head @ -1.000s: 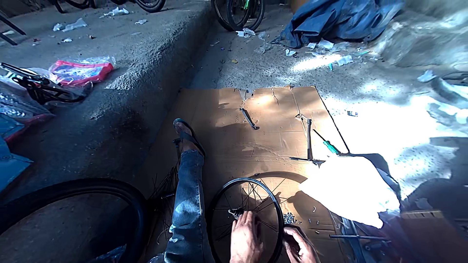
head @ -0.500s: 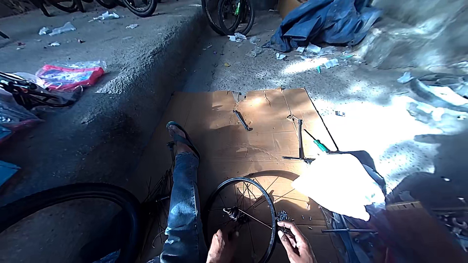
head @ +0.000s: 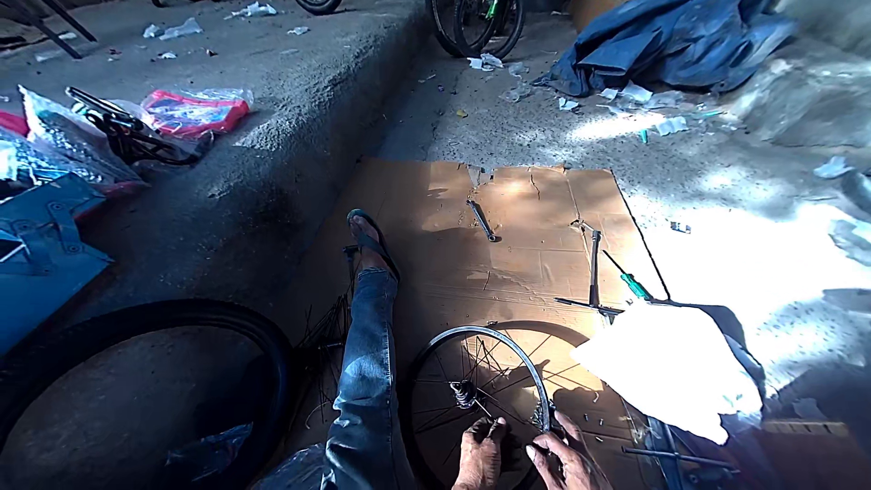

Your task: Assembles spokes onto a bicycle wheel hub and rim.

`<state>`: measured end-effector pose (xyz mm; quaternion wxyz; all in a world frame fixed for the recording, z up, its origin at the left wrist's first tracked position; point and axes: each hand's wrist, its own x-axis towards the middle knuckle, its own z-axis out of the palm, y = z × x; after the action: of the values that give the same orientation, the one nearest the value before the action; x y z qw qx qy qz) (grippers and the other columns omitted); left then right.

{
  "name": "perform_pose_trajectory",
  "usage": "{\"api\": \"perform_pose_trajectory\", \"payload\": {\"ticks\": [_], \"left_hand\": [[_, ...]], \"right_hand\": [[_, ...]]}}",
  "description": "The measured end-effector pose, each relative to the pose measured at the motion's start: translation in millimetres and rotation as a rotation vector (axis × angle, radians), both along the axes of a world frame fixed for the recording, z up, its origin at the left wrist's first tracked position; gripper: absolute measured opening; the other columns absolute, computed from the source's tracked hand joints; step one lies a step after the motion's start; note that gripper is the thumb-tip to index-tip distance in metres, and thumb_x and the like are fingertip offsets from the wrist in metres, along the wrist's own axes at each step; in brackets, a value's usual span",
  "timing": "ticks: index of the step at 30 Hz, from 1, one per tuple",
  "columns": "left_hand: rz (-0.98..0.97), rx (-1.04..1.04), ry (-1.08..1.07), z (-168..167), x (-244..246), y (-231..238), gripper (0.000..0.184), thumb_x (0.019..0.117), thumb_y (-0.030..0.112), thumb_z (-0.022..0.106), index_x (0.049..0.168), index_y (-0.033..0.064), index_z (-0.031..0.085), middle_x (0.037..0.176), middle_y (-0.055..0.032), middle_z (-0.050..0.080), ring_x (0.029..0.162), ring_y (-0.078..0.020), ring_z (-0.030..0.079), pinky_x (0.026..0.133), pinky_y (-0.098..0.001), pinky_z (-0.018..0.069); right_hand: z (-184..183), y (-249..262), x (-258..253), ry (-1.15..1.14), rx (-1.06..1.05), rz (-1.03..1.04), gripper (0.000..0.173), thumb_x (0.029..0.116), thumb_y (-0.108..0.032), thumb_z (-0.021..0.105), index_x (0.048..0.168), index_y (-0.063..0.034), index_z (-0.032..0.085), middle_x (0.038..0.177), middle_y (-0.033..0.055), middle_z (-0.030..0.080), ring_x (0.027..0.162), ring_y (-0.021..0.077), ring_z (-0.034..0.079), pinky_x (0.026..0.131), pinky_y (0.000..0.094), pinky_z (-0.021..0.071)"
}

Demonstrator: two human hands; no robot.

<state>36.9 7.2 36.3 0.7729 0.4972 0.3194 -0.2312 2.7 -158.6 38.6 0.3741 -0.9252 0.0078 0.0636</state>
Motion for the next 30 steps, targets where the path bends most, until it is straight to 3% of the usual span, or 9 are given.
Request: {"api": "perform_pose_trajectory", "payload": {"ticks": [2,9,10,12,14,16,23,27,30], "left_hand": [[-0.011,-0.005,-0.032,-4,3,0,0.024,0.1087,0.017,0.052,0.107,-0.0059,0.061,0.081,-0.0172,0.071,0.066,-0.0240,0.071,0.063,-0.0374,0.0619],[-0.034,0.008,-0.072,-10,12,-3,0.026,0.1082,0.019,0.054,0.106,-0.0062,0.062,0.081,-0.0181,0.072,0.065,-0.0246,0.071,0.062,-0.0378,0.0622],[-0.066,0.091,-0.088,-11,11,-1,0.031,0.1087,0.023,0.053,0.108,-0.0056,0.064,0.083,-0.0173,0.073,0.065,-0.0241,0.072,0.063,-0.0383,0.0625],[-0.135,0.476,-0.129,-12,8,7,0.038,0.1081,0.033,0.054,0.114,-0.0008,0.069,0.089,-0.0138,0.072,0.073,-0.0228,0.071,0.070,-0.0408,0.0619],[-0.147,0.863,-0.160,-15,3,22,0.036,0.1030,0.028,0.061,0.123,-0.0016,0.066,0.111,-0.0202,0.071,0.103,-0.0310,0.070,0.095,-0.0495,0.0561],[-0.143,1.057,-0.141,-26,-1,37,0.043,0.0997,0.022,0.065,0.132,-0.0059,0.059,0.128,-0.0263,0.063,0.120,-0.0369,0.063,0.107,-0.0501,0.0492],[-0.297,1.209,-0.259,-50,7,59,0.025,0.0980,0.021,0.065,0.114,0.0056,0.075,0.127,-0.0204,0.065,0.121,-0.0321,0.062,0.106,-0.0443,0.0503],[-0.378,1.072,-0.276,-54,12,61,0.040,0.0978,0.025,0.064,0.131,0.0040,0.064,0.123,-0.0138,0.070,0.108,-0.0254,0.069,0.099,-0.0451,0.0550],[-0.415,1.036,-0.262,-55,15,63,0.031,0.1011,0.025,0.062,0.124,0.0060,0.070,0.111,-0.0117,0.074,0.102,-0.0246,0.071,0.096,-0.0464,0.0554]], "right_hand": [[1,-2,2,0.025,-0.009,0.006,0.032,0.0965,-0.041,0.066,0.097,-0.0114,0.078,0.155,0.0252,0.043,0.138,0.0349,0.051,0.104,0.0484,0.0507],[-2,3,5,0.017,-0.040,-0.009,0.023,0.0925,-0.032,0.069,0.096,-0.0118,0.079,0.154,0.0262,0.044,0.141,0.0376,0.046,0.110,0.0494,0.0451],[-4,4,5,0.007,-0.039,-0.018,0.022,0.0931,-0.030,0.069,0.096,-0.0111,0.079,0.154,0.0261,0.044,0.141,0.0370,0.047,0.110,0.0485,0.0453],[-9,4,4,-0.036,-0.039,-0.043,0.019,0.0927,-0.026,0.069,0.094,-0.0092,0.078,0.151,0.0251,0.049,0.138,0.0348,0.050,0.109,0.0464,0.0464],[-15,3,4,-0.066,-0.033,-0.058,0.019,0.0914,-0.026,0.071,0.092,-0.0088,0.078,0.149,0.0249,0.050,0.137,0.0350,0.052,0.108,0.0474,0.0468],[-20,2,5,-0.086,-0.025,-0.066,0.019,0.0908,-0.026,0.071,0.091,-0.0090,0.078,0.148,0.0245,0.051,0.136,0.0345,0.052,0.108,0.0457,0.0470],[-21,0,10,-0.105,0.018,-0.076,0.019,0.0922,-0.028,0.067,0.092,-0.0108,0.076,0.144,0.0210,0.056,0.140,0.0335,0.048,0.111,0.0448,0.0455],[-17,2,9,-0.098,0.018,-0.085,0.018,0.0922,-0.028,0.068,0.093,-0.0123,0.077,0.145,0.0209,0.055,0.141,0.0348,0.047,0.111,0.0472,0.0450],[-17,2,9,-0.103,0.023,-0.081,0.018,0.0926,-0.028,0.068,0.093,-0.0124,0.077,0.145,0.0212,0.055,0.140,0.0352,0.048,0.110,0.0467,0.0454]]}}
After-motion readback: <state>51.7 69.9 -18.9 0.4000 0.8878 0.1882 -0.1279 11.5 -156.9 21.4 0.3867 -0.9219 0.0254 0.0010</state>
